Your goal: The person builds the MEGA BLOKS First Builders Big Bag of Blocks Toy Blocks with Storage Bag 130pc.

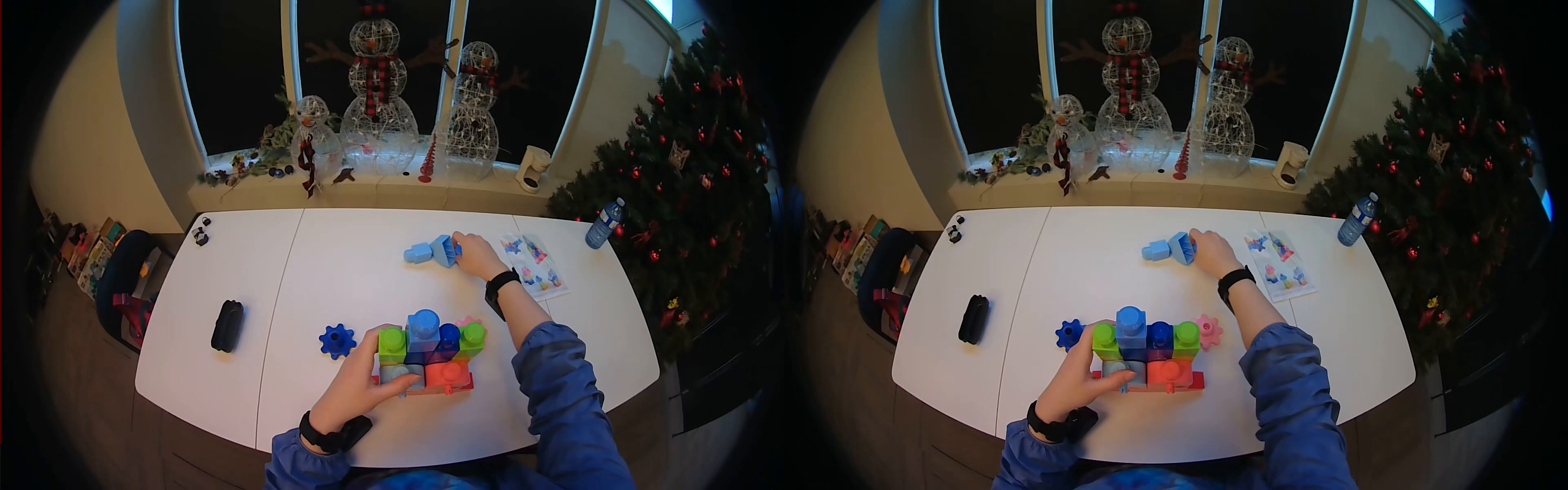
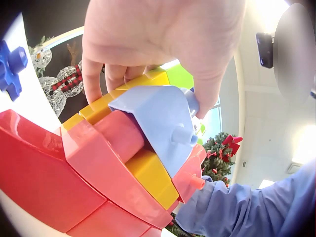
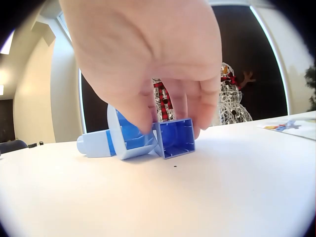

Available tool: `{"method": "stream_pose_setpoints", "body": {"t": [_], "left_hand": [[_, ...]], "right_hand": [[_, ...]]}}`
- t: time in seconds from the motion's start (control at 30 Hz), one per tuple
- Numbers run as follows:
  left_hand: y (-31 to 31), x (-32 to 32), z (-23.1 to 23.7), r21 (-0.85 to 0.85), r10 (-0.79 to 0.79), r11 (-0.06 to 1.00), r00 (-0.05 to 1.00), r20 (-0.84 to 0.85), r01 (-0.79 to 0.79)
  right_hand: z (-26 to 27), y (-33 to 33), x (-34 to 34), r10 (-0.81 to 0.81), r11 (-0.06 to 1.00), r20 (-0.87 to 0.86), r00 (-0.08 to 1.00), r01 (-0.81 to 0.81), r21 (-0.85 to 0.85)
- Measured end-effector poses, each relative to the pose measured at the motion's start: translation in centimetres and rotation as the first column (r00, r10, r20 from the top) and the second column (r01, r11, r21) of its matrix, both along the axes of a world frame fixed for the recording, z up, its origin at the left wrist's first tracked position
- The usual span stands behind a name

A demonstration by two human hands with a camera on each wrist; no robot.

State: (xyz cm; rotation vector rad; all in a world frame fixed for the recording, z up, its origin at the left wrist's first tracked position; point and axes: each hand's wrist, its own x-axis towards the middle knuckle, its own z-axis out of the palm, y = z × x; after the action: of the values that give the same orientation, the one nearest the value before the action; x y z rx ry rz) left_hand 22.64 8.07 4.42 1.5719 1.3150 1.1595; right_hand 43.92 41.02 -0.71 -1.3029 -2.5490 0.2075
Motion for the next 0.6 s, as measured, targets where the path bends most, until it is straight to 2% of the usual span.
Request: {"method": "stream_pose_setpoints", "body": {"t": [0.07,0.17,0.23,0.27,0.3,0.4,0.5,0.6], "left_hand": [[0.1,0.0,-0.5,0.031,0.006,1.0,1.0,-0.01,-0.006],[0.1,0.0,-0.3,0.032,0.013,0.999,1.0,-0.015,-0.013],[0.0,0.0,-0.2,0.026,0.018,1.0,1.0,-0.017,-0.018],[0.1,0.0,-0.1,0.029,0.022,0.999,1.0,-0.019,-0.022],[0.1,0.0,-0.1,0.032,0.027,0.999,0.999,-0.022,-0.026],[0.2,-0.1,-0.3,0.057,0.026,0.998,0.998,-0.058,-0.023],[0.2,0.0,-0.3,0.048,0.03,0.998,0.999,-0.029,-0.029],[0.2,0.0,-0.1,0.029,0.025,0.999,1.0,0.004,-0.025]], "right_hand": [[0.3,-0.4,0.6,0.014,0.999,-0.043,0.999,-0.015,-0.031],[2.1,-2.3,1.2,-0.08,0.994,-0.192,0.978,0.092,0.052],[4.8,-5.0,1.4,-0.104,0.993,-0.394,0.913,0.075,-0.089],[6.4,-6.5,1.5,-0.123,0.987,-0.486,0.865,0.055,-0.153],[7.5,-8.4,1.6,-0.089,0.975,-0.607,0.79,-0.057,-0.217],[10.0,-14.0,2.0,-0.048,0.883,-0.905,0.422,-0.405,-0.236],[11.6,-18.9,2.4,0.022,0.866,-0.95,0.311,-0.48,-0.138],[11.5,-20.9,2.7,0.333,0.859,-0.843,0.422,-0.505,0.086]]}}
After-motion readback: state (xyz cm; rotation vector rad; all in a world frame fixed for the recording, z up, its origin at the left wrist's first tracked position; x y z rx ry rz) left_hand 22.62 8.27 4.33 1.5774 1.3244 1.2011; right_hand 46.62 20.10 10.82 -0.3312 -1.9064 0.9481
